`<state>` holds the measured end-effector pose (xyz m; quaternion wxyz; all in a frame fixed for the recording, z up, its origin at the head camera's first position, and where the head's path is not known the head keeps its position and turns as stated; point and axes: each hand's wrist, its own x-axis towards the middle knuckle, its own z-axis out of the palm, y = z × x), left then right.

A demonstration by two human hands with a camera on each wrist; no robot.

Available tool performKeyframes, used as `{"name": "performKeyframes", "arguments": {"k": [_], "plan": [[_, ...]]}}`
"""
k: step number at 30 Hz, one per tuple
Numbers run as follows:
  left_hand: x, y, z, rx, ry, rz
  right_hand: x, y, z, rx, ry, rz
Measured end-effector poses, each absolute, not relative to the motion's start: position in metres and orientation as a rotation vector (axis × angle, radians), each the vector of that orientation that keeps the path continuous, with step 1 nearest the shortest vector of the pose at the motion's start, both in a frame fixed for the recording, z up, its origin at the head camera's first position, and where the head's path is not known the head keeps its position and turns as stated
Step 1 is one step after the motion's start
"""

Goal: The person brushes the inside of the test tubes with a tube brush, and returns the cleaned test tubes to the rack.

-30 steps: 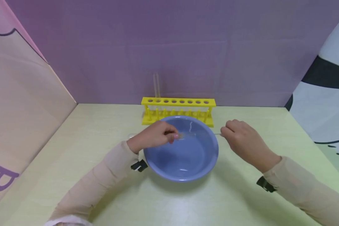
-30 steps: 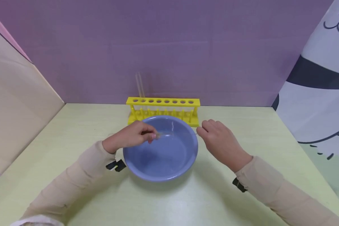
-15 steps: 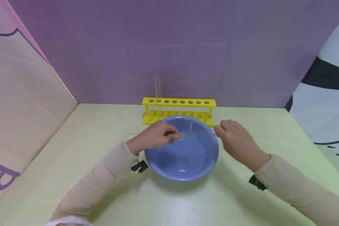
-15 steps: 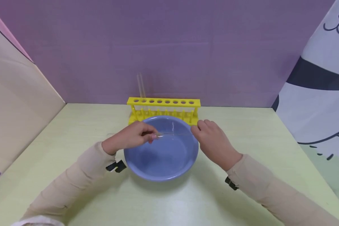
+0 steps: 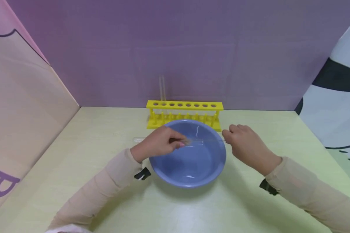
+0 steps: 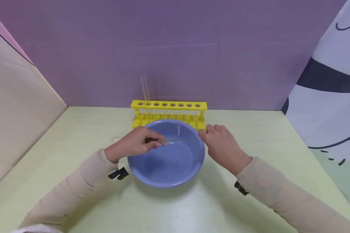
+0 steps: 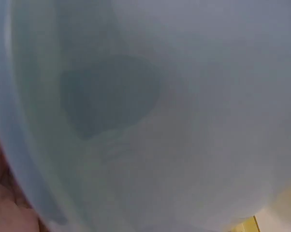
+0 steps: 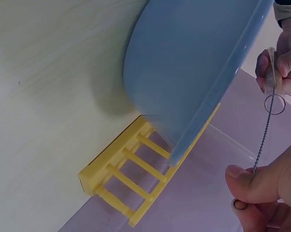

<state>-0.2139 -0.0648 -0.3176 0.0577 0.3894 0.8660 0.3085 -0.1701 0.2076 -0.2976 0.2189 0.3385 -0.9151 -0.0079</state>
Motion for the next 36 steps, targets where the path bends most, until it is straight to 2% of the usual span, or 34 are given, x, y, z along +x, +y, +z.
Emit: {"name": "performKeyframes", "arguments": {"k": [10,23,36], "plan": [[-0.212,-0.065,-0.319,1.202,2.718,0.896,-0.172,0.212,-0.295,0.915,-2.594,-0.013],[-0.21,-0.07,-0.324,1.438,2.879,0.796,-0.172,0.219,-0.291,0.909,-2.681,0.005],[-0.209,-0.077,-0.33,1.495,2.949,0.759,-0.176,0.223,-0.288,0.971,-2.797,0.06]]}}
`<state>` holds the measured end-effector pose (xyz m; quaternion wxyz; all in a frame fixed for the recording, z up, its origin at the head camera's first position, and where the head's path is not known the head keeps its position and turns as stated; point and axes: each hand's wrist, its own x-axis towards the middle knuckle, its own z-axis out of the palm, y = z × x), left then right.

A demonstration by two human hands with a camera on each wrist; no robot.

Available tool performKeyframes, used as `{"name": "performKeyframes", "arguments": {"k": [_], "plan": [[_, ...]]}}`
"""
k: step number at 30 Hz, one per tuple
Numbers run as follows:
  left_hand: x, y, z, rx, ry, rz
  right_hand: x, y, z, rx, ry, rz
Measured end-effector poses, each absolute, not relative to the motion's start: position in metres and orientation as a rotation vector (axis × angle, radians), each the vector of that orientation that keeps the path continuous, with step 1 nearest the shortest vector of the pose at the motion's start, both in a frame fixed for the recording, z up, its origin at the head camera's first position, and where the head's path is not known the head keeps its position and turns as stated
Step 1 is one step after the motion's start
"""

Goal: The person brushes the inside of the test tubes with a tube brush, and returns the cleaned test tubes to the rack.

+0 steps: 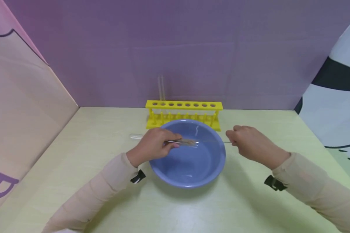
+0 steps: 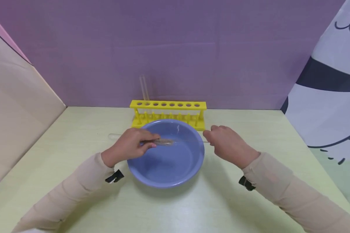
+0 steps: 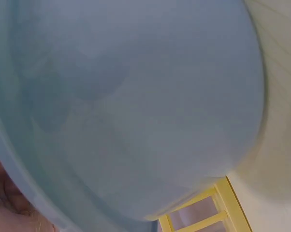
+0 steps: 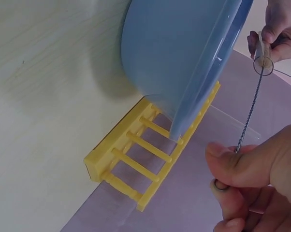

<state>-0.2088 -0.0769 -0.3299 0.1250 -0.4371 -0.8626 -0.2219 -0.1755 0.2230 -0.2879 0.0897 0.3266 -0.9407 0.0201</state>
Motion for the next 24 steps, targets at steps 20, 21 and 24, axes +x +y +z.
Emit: {"name": "performKeyframes", "arguments": {"k": [20,21,24], "plan": [[-0.205,-0.083,-0.332,-1.26,-2.456,-0.607,-0.195,0.236,-0.269,1.237,-3.174,0.328],[-0.205,-0.084,-0.332,-1.26,-2.454,-0.61,-0.197,0.237,-0.268,1.257,-3.186,0.343],[-0.206,-0.084,-0.333,-1.263,-2.448,-0.61,-0.201,0.24,-0.267,1.316,-3.22,0.396]]}}
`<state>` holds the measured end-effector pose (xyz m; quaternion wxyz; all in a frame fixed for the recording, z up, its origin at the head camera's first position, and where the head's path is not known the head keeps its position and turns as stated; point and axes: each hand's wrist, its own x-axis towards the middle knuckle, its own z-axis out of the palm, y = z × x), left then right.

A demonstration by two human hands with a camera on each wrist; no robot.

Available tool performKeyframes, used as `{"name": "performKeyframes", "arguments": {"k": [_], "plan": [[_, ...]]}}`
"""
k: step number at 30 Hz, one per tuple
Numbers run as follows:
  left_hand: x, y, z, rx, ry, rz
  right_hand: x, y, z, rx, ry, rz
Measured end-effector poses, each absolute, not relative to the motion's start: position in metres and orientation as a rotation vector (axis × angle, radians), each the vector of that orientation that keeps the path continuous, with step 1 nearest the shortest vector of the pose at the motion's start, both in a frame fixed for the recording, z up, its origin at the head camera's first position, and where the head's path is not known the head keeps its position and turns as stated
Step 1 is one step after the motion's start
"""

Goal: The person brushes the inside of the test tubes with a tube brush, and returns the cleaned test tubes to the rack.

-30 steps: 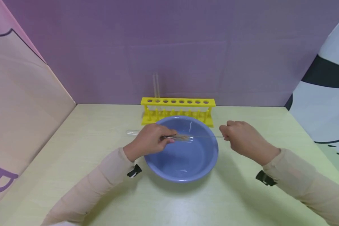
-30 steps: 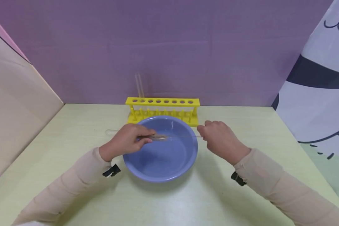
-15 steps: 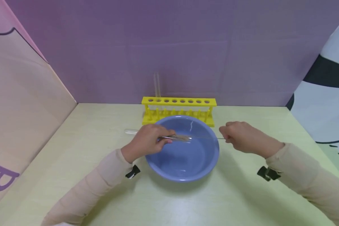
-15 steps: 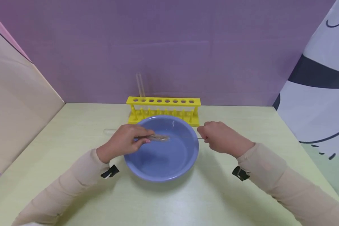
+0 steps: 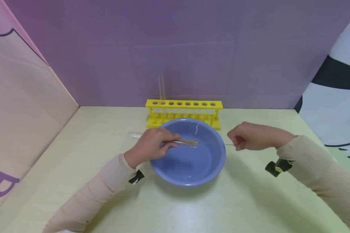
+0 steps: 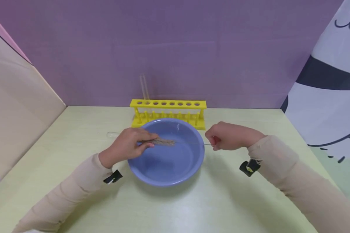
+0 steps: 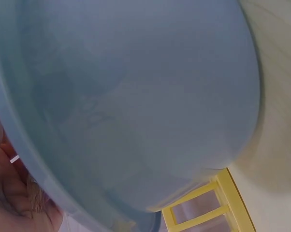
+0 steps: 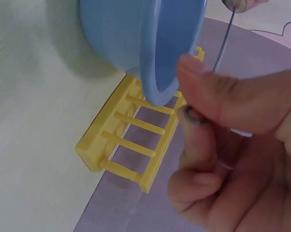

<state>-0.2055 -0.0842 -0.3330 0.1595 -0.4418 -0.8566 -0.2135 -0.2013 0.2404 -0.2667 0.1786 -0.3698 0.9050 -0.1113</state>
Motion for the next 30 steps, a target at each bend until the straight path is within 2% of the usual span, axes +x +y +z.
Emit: {"name": "performKeyframes", "arguments": {"k": [16,30], "plan": [[-0.207,-0.088,-0.338,-1.251,-2.423,-0.606,-0.225,0.246,-0.267,-0.88,2.094,-0.615],[-0.209,-0.088,-0.337,-1.23,-2.458,-0.613,-0.231,0.257,-0.268,-0.88,2.112,-0.634]]}}
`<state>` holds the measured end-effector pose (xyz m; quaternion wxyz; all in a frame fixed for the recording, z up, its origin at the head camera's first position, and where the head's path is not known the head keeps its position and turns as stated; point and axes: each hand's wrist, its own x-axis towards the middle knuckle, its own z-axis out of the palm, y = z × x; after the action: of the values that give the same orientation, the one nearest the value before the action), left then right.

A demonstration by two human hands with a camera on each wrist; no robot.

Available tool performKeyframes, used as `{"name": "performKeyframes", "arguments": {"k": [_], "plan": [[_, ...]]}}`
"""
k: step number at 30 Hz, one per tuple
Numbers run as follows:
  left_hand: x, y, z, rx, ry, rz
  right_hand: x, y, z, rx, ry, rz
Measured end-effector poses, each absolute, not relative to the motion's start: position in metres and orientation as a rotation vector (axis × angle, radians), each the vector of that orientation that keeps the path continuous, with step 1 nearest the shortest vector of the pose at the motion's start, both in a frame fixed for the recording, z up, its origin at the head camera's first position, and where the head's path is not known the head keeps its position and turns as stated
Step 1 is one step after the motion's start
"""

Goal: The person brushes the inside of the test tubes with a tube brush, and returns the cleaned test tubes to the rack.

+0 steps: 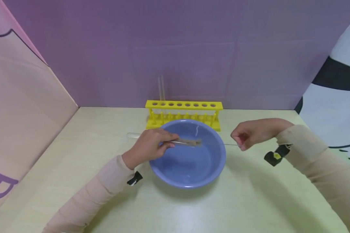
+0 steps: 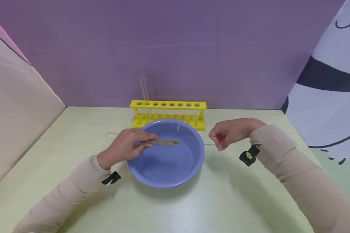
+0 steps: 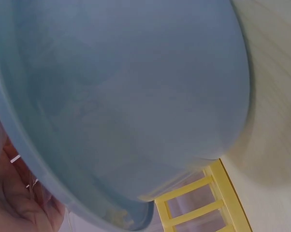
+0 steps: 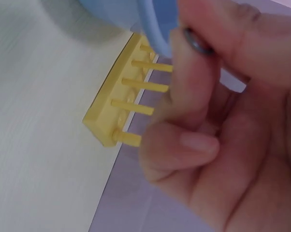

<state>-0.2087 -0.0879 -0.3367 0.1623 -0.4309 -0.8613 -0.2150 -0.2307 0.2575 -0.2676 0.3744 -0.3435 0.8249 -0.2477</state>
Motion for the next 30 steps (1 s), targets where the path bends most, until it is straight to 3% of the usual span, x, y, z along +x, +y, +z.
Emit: {"name": "performKeyframes", "arguments": {"k": [30], "plan": [[-0.208,-0.096,-0.333,-1.145,-2.668,-0.799,-0.196,0.259,-0.283,-1.012,2.9,-0.14]]}}
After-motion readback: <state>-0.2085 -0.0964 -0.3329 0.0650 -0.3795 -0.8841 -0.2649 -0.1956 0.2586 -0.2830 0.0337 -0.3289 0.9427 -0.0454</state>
